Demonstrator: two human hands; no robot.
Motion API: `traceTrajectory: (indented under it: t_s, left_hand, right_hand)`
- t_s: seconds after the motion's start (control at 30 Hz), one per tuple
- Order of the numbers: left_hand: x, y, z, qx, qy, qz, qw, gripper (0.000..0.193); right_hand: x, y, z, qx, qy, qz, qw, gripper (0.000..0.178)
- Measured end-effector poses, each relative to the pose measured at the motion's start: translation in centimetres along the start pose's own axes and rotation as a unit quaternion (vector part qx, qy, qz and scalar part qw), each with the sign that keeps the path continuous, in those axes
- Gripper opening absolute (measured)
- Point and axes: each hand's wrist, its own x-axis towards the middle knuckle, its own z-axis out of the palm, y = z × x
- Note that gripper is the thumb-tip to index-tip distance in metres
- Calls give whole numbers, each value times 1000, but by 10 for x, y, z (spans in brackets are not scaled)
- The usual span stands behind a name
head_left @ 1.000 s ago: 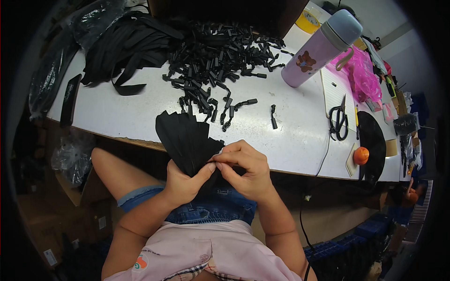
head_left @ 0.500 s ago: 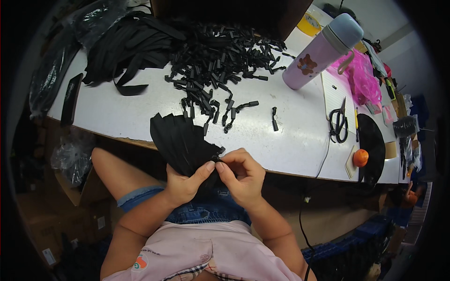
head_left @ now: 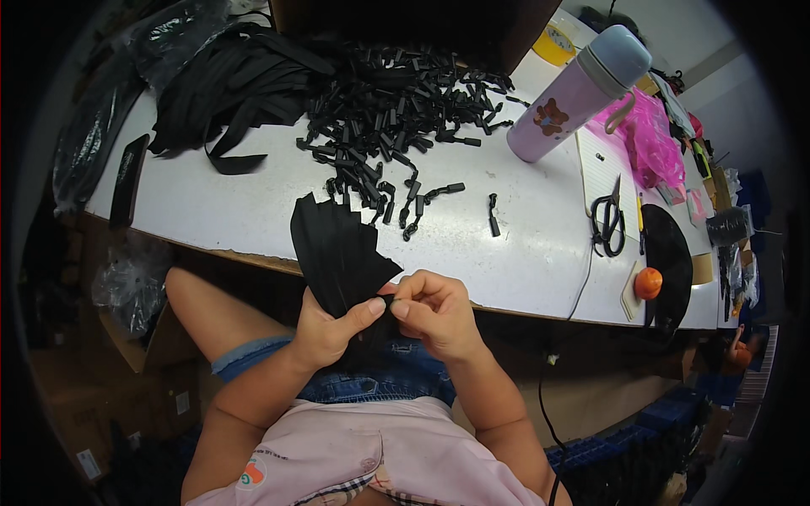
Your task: The recorder is assembling garment or bag components by attaching small plastic clips to black fabric straps at a workbench.
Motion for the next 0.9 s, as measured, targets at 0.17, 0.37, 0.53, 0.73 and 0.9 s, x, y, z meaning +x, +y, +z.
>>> traceTrajectory:
  t_s: [0.17, 0.37, 0.53, 0.73, 0.9]
  left_hand:
    - [0, -2, 4, 34, 26, 32, 999, 16]
    - [-3, -2, 6, 64, 44, 66, 995, 12]
    - [-2, -1, 1, 74, 13, 4, 997, 11]
    - [-2, -8, 1, 29, 29, 7, 999, 13]
    - [0, -3, -1, 55, 79, 43, 994, 14]
  right_hand:
    - [1, 19, 14, -205, 107, -226, 946, 6]
    - [-3, 19, 8, -179, 62, -167, 968, 5]
    - [-3, 23, 6, -89, 70, -136, 984, 7]
    - [5, 13, 10, -333, 95, -256, 903, 11]
    - [2, 7, 3, -464, -64, -180, 865, 11]
